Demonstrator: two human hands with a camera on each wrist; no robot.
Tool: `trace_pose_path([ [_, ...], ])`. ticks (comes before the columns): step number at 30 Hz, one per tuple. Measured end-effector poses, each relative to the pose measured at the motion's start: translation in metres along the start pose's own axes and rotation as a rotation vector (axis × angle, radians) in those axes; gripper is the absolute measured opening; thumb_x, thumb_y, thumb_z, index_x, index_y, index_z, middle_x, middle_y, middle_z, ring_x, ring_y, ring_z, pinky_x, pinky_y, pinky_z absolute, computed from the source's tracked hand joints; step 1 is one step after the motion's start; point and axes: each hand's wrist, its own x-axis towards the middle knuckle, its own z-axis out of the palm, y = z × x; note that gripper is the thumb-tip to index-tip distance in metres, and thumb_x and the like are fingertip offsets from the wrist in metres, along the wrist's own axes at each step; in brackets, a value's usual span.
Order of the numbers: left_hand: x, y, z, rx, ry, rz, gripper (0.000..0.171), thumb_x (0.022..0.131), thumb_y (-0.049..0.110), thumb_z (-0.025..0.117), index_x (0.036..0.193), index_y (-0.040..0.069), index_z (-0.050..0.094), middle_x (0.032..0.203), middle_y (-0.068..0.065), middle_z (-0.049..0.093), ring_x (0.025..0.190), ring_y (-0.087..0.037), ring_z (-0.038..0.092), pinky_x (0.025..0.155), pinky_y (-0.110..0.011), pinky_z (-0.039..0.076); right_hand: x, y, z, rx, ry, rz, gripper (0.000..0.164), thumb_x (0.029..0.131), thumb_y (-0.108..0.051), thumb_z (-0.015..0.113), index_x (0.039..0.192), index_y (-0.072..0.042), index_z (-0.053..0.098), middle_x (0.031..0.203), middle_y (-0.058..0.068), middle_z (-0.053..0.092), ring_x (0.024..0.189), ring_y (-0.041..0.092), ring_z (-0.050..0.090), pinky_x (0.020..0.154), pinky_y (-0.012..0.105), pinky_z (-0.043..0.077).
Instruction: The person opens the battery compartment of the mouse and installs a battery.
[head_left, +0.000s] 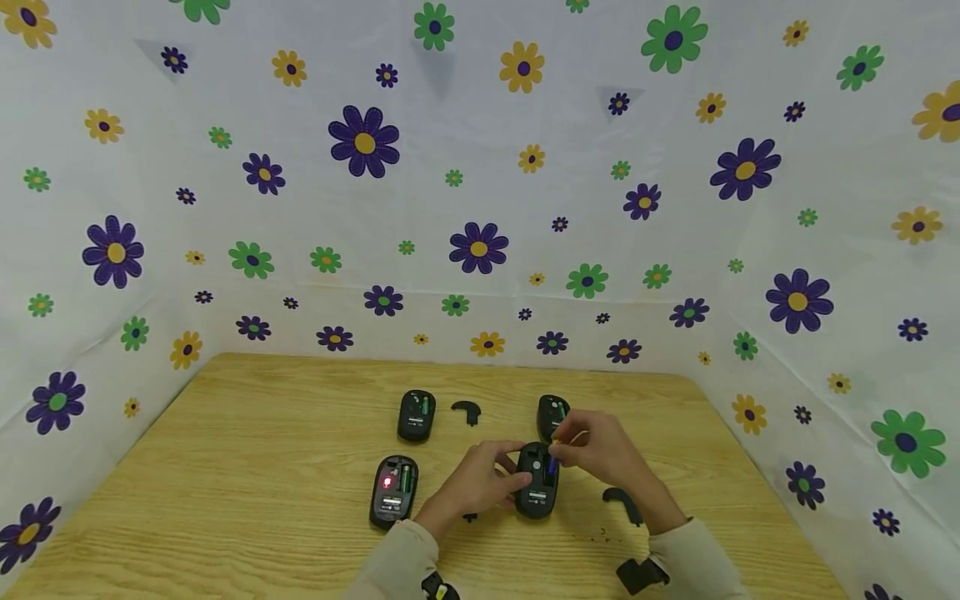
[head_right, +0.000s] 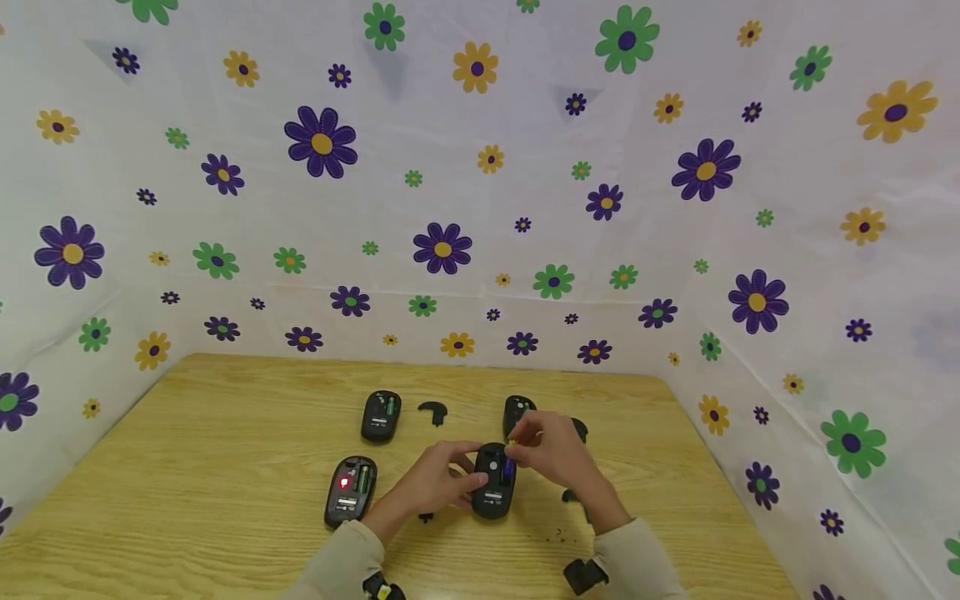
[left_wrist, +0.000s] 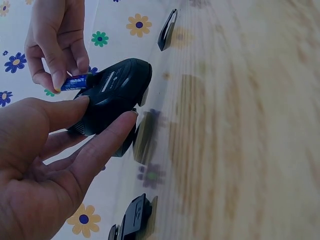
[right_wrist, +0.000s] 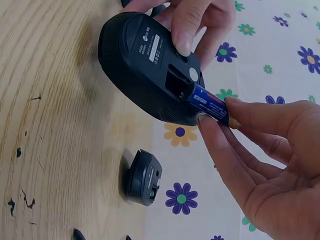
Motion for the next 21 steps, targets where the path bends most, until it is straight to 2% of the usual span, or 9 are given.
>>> trace_pose_path([
  [3,-0.0002,0.0006,-0.0001,-0.004,-0.001,0.001,0.052,0.099,0.012,0.070,0.148,0.006,0.054,0.111,-0.018,0.071,0.080,-0.023,0.077,0.063,-0.033,0.066,0.0007,-0.0010,0.0023,-0.059,0.001,-0.017,0.008,0.090,-0.006,0.078,0.095,-0.003,0.072,0.088,0.009,0.073,0.074,0.013,0.072,0.061,0.023,0.060],
  [8,-0.0011,0.0019,-0.0004,-0.020,-0.002,-0.007,0.052,0.099,0.013,0.071,0.148,0.007,0.055,0.110,-0.017,0.071,0.078,-0.023,0.077,0.064,-0.035,0.066,0.0020,-0.0017,0.0059,-0.141,0.005,-0.043,0.008,0.088,-0.007,0.081,0.092,-0.007,0.075,0.084,0.004,0.073,0.071,0.007,0.065,0.060,0.018,0.055],
  [17,-0.0015,0.0037,-0.0011,-0.010,0.008,-0.004,0.053,0.099,0.014,0.070,0.149,0.007,0.054,0.113,-0.019,0.071,0.081,-0.024,0.077,0.064,-0.035,0.066,0.0008,-0.0013,0.0093,-0.209,0.023,-0.058,0.004,0.089,-0.013,0.081,0.086,-0.010,0.079,0.083,0.000,0.073,0.072,0.007,0.063,0.057,0.020,0.052],
  [21,-0.0014,0.0040,-0.0009,-0.008,0.013,0.010,0.051,0.100,0.012,0.069,0.148,0.007,0.054,0.112,-0.018,0.071,0.081,-0.025,0.077,0.064,-0.034,0.066,0.0005,-0.0014,0.0107,-0.213,0.048,-0.019,0.006,0.094,-0.016,0.076,0.093,-0.012,0.079,0.090,0.001,0.073,0.079,0.012,0.067,0.061,0.023,0.055],
])
